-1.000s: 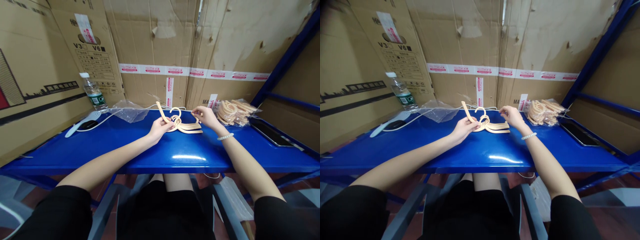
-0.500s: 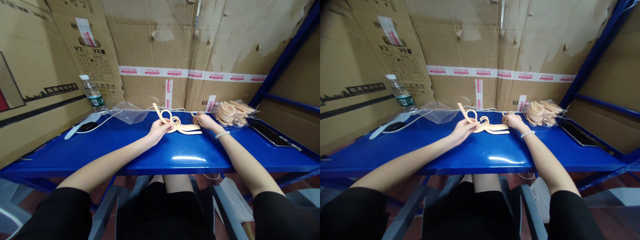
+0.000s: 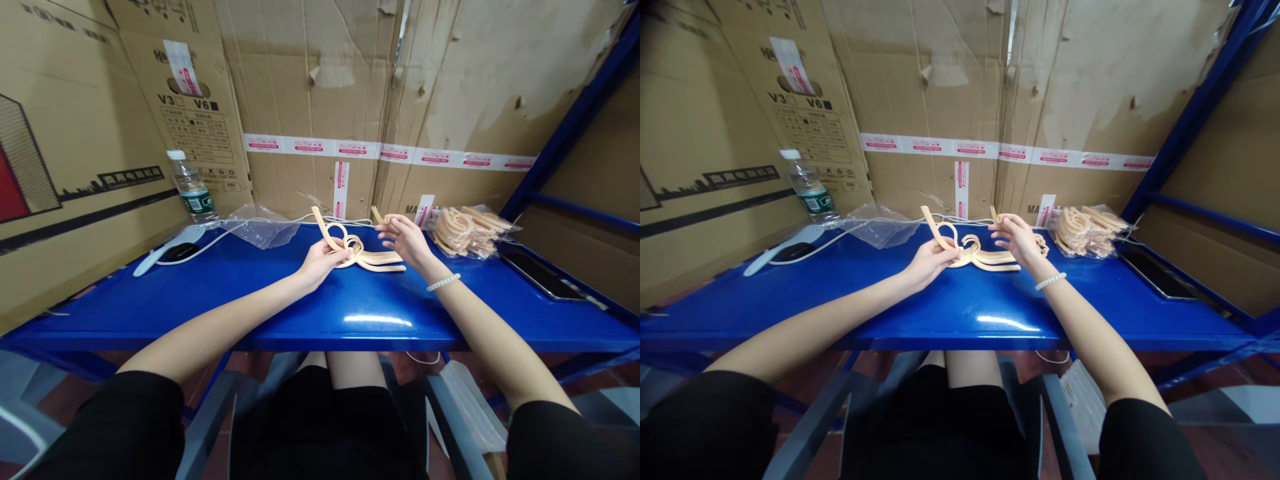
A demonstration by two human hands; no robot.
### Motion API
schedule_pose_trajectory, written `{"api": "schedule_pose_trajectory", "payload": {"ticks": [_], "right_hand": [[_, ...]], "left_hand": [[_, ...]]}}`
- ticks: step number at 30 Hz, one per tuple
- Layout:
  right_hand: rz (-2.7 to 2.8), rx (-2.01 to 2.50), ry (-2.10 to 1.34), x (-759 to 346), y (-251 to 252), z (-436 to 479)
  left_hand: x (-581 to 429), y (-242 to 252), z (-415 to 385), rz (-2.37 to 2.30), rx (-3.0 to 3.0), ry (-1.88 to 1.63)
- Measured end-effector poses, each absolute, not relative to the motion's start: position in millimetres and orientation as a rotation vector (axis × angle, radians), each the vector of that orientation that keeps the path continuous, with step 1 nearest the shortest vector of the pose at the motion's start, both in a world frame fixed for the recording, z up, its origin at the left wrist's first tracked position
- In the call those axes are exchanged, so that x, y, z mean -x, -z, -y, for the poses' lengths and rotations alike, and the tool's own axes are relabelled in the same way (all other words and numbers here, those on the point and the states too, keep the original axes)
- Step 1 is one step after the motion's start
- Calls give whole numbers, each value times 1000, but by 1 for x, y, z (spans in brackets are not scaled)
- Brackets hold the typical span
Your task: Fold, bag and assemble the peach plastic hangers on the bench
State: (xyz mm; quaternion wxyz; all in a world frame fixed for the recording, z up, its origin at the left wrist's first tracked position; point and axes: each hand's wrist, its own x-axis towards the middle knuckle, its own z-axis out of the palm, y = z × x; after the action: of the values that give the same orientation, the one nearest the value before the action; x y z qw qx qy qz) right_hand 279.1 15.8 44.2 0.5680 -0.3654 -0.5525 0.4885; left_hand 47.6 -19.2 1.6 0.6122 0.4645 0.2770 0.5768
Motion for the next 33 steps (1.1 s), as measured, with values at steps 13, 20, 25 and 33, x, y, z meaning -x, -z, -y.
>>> {"api": "schedule_pose_trajectory", "payload": {"ticks": [13,20,25,33], "right_hand": [[1273,800,-1476,-250,-32,1],[1464,869,-1462,-242,-31,11],[1581,857,-1436,-245,-34,12],[1670,847,-1374,-245,-34,12]], "left_hand": [[-49,8,14,-562,-1311,-1354],[-47,10,13,-546,-1346,-1304],[-47,12,11,-570,-1352,-1281],[-47,12,13,-597,-1400,-1268]]}}
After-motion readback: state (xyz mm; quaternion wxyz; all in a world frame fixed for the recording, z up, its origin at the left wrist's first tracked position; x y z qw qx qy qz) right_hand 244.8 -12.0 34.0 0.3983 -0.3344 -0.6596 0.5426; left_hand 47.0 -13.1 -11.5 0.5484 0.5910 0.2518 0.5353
